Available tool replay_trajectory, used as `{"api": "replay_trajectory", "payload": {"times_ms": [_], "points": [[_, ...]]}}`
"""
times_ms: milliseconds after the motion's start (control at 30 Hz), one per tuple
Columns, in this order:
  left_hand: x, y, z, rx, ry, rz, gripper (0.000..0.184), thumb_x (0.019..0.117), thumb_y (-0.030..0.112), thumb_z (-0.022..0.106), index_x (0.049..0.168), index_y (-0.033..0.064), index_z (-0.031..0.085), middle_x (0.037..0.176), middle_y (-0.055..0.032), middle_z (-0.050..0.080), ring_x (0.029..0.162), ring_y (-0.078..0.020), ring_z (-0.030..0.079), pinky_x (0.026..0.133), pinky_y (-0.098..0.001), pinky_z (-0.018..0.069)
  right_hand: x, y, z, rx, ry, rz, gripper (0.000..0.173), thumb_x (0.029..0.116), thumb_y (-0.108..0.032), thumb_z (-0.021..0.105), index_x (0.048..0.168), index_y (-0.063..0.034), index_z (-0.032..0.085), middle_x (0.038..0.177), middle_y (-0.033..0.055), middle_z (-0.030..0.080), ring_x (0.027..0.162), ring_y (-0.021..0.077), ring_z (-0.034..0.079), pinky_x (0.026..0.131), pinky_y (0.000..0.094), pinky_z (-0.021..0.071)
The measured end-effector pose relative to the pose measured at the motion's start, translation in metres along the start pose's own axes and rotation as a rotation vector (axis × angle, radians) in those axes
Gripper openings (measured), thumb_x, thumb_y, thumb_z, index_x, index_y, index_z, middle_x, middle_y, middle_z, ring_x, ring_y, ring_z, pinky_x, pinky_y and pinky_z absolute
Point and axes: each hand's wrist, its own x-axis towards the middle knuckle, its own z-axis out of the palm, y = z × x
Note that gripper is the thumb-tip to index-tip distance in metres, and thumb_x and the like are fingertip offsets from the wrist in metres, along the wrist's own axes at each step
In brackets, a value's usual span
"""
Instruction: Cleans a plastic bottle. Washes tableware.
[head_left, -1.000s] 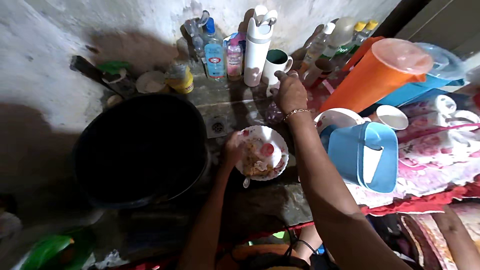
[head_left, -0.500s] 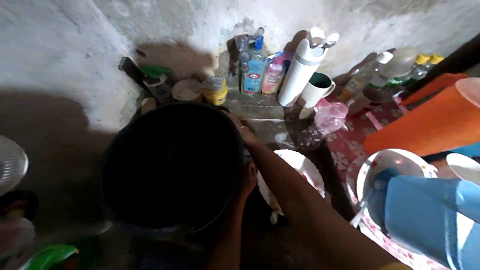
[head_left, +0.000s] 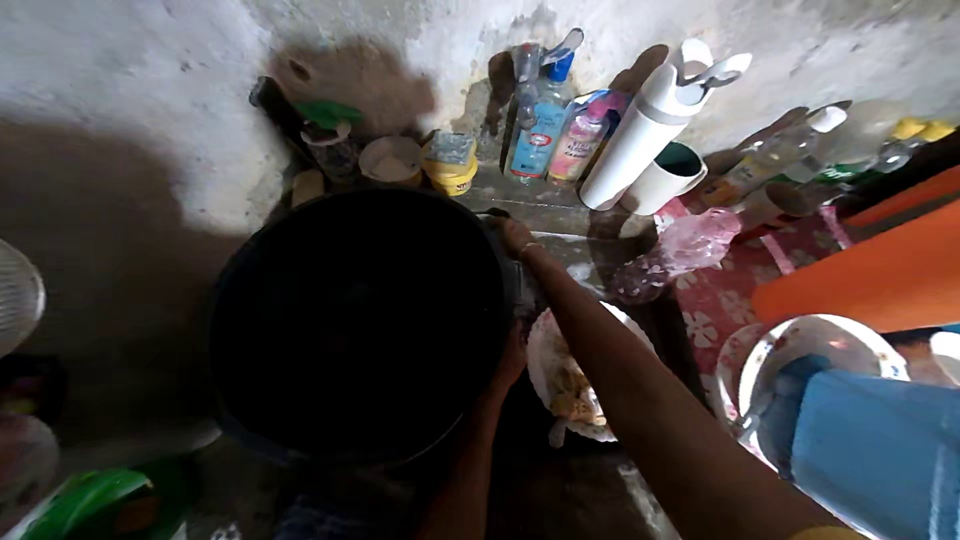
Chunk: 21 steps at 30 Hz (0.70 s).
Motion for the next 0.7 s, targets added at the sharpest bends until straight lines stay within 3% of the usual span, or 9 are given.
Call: {"api": "replay_trajectory", "payload": {"times_ms": [167,267,333,433,533,633,700], "points": [[0.005,-0.005,0.007,0.065,0.023,0.028,0.040,0.1105,0.014,0.042,0.145,-0.0031,0.050,0.144,-0.0235,0.056,0.134,-0.0344,0.055,0.114,-0.0476,0.0407,-0.033,0.050,-0.042,-0.106,-0.016,0.146,0.048,0.0957,-0.003,0.067,0.142,0.0021,0.055,0.141,0.0314,0.056,0.132,0.0488,0.053,0.110,0.0641,0.0392],[0.004,-0.005,0.007,0.054,0.020,0.040,0.039,0.1104,0.012,0.042,0.145,-0.0046,0.049,0.145,-0.0245,0.055,0.135,-0.0342,0.054,0.115,-0.0460,0.0400,-0.038,0.050,-0.066,-0.231,0.047,0.189,0.046,0.0990,-0.014,0.066,0.139,0.0058,0.056,0.141,0.0316,0.056,0.133,0.0489,0.053,0.108,0.0663,0.0400],[0.004,-0.006,0.007,0.043,0.027,0.060,0.038,0.1094,0.009,0.043,0.143,-0.0063,0.050,0.143,-0.0259,0.056,0.134,-0.0347,0.055,0.114,-0.0456,0.0407,-0.044,0.029,-0.091,-0.273,0.174,0.131,0.042,0.1025,-0.020,0.060,0.137,0.0050,0.058,0.138,0.0307,0.058,0.129,0.0484,0.056,0.105,0.0667,0.0437],[0.006,-0.008,0.007,0.052,0.031,0.067,0.037,0.1089,0.009,0.043,0.142,-0.0062,0.051,0.141,-0.0263,0.057,0.132,-0.0354,0.056,0.112,-0.0470,0.0420,-0.075,-0.040,-0.135,-0.262,0.471,-0.070,0.034,0.1068,-0.022,0.052,0.130,0.0003,0.065,0.130,0.0275,0.063,0.122,0.0452,0.061,0.101,0.0612,0.0473],[0.008,-0.010,0.008,0.038,0.031,0.081,0.037,0.1086,0.008,0.044,0.142,-0.0064,0.051,0.141,-0.0265,0.057,0.132,-0.0359,0.057,0.112,-0.0467,0.0426,-0.067,-0.088,-0.160,-0.367,0.744,-0.294,0.035,0.1025,-0.017,0.056,0.133,-0.0032,0.066,0.137,0.0251,0.060,0.130,0.0437,0.055,0.106,0.0586,0.0434],[0.006,-0.011,0.008,0.005,0.052,0.100,0.037,0.1081,0.008,0.045,0.141,-0.0082,0.052,0.140,-0.0271,0.057,0.131,-0.0363,0.057,0.112,-0.0469,0.0425,-0.048,-0.118,-0.174,-0.595,0.560,-0.209,0.040,0.1046,-0.015,0.051,0.140,0.0037,0.058,0.145,0.0306,0.053,0.140,0.0495,0.044,0.114,0.0691,0.0267],[0.003,-0.010,0.007,-0.011,0.060,0.107,0.038,0.1078,0.007,0.045,0.141,-0.0098,0.051,0.141,-0.0281,0.057,0.133,-0.0367,0.056,0.113,-0.0460,0.0410,-0.041,-0.132,-0.177,-0.683,0.425,-0.140,0.037,0.1062,-0.016,0.048,0.134,0.0061,0.059,0.136,0.0318,0.059,0.132,0.0505,0.052,0.108,0.0722,0.0301]]}}
